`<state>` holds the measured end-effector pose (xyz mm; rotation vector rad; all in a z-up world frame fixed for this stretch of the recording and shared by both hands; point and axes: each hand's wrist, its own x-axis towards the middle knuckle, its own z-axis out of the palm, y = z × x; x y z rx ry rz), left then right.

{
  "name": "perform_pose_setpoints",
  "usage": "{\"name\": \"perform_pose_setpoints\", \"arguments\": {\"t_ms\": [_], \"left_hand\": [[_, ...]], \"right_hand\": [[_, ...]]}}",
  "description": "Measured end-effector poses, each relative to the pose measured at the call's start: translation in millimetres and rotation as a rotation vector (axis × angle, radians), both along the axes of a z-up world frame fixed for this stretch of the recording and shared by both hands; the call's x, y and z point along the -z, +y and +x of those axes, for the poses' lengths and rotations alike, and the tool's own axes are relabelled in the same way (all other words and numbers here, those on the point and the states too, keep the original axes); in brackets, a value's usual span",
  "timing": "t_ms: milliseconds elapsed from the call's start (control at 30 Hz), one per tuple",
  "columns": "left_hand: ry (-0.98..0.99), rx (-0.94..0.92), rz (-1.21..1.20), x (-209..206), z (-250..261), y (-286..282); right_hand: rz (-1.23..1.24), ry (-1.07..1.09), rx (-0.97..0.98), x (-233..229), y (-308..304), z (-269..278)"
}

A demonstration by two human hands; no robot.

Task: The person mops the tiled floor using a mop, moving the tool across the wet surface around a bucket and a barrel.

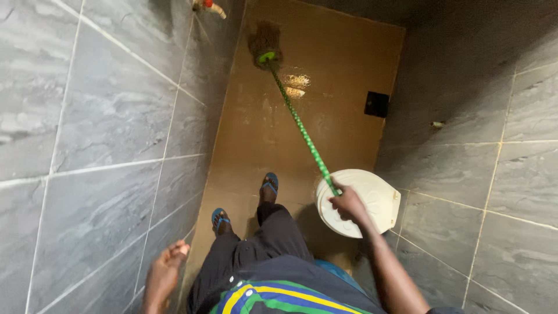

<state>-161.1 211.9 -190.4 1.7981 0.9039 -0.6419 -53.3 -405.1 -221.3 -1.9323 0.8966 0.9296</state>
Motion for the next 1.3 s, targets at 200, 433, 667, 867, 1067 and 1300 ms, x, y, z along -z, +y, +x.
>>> {"name": "perform_pose_setpoints", "arguments": {"t_ms": [200, 433, 667, 867, 1067, 1300], "left_hand": [[-0.055, 0.235, 0.027, -27, 64, -24], [-0.118, 0.323, -0.016, -126, 52, -43], [-0.033, 0.428, 0.0, -55, 0, 4], [-0.053, 0.482, -0.024, -25, -5, 67], [-0.233, 0.328, -0.108, -23, -27, 129], [-0.439, 0.431, -0.217, -42, -22, 109]], "right_hand": [[-0.274, -0.346, -0.369, 63, 128, 90], [-0.181, -0.389, -0.344, 68, 203, 202], [-0.107, -0.209, -0.368, 24, 187, 36], [-0.015, -0.362, -0.431, -26, 95, -137], [0.018, -0.085, -0.017, -51, 204, -169], [-0.167, -0.195, 0.005, 27, 332, -88]]}}
